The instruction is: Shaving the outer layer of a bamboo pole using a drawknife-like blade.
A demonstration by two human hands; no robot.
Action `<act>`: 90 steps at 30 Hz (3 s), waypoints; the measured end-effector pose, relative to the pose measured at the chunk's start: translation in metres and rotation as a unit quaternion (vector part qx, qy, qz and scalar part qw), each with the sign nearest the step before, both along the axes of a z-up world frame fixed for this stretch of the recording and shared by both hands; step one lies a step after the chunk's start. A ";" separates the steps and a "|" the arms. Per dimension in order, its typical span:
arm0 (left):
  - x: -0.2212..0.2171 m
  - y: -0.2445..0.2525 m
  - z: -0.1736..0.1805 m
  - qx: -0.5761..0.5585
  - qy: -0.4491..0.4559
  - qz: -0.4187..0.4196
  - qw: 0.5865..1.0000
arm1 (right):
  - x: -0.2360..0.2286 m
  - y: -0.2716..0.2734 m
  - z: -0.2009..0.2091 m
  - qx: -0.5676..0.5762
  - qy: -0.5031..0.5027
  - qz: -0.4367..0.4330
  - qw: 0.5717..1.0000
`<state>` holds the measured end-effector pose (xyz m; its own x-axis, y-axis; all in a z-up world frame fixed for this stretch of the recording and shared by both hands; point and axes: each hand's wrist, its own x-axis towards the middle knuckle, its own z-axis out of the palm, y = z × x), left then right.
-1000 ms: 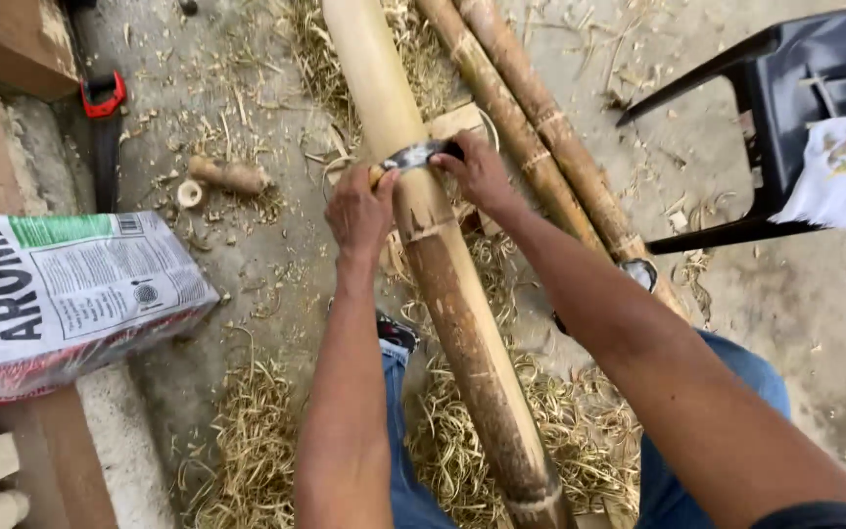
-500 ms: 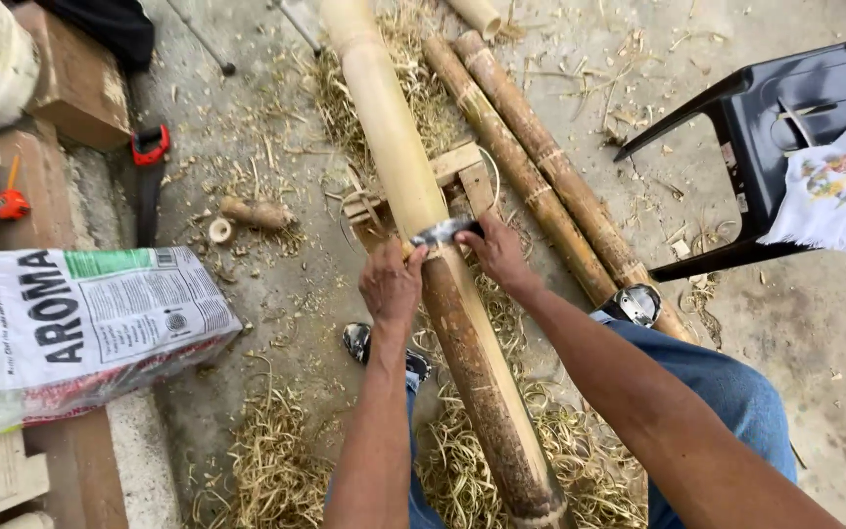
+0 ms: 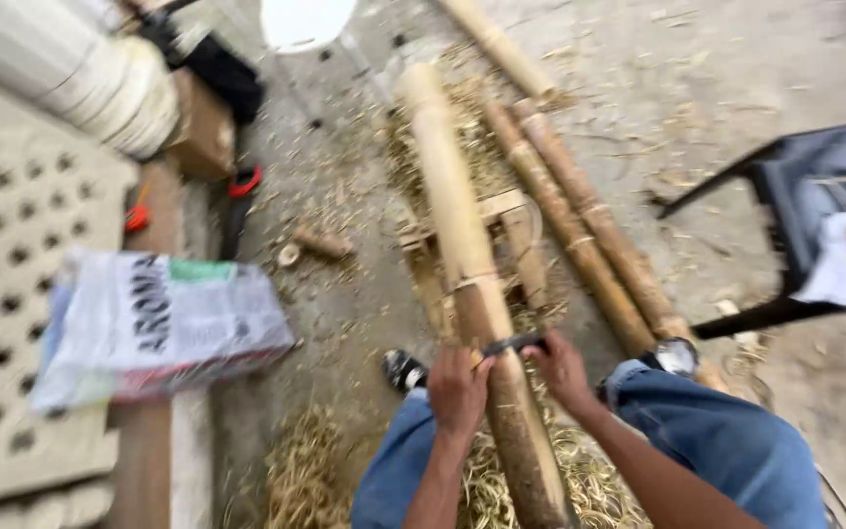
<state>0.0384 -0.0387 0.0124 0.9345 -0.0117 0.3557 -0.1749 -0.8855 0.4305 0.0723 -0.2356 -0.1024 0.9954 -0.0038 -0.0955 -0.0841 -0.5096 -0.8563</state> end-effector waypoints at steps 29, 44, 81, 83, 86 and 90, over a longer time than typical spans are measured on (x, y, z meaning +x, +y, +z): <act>-0.021 0.029 -0.040 -0.092 0.238 0.075 0.964 | -0.010 0.004 0.027 -0.052 0.058 0.103 0.992; 0.084 0.037 -0.035 -0.035 0.160 0.071 0.984 | 0.091 0.022 0.026 -0.015 -0.077 0.088 0.993; 0.229 0.072 -0.088 -0.001 0.063 0.086 0.994 | 0.239 0.054 0.003 -0.114 -0.152 0.056 0.980; 0.220 0.070 -0.088 0.007 0.050 0.086 0.995 | 0.229 0.055 0.006 -0.098 -0.163 0.055 0.980; 0.201 0.064 -0.081 0.015 0.053 0.080 0.995 | 0.205 0.052 0.008 -0.016 -0.089 0.026 0.996; 0.175 0.057 -0.069 0.027 0.092 0.091 0.991 | 0.180 0.047 0.003 -0.042 -0.078 0.027 0.996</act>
<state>0.2130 0.0180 -0.0567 0.9720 0.1483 0.1821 0.0669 -0.9181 0.3906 0.2522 -0.1887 -0.0999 0.9971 0.0486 0.0594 0.0766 -0.5802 -0.8108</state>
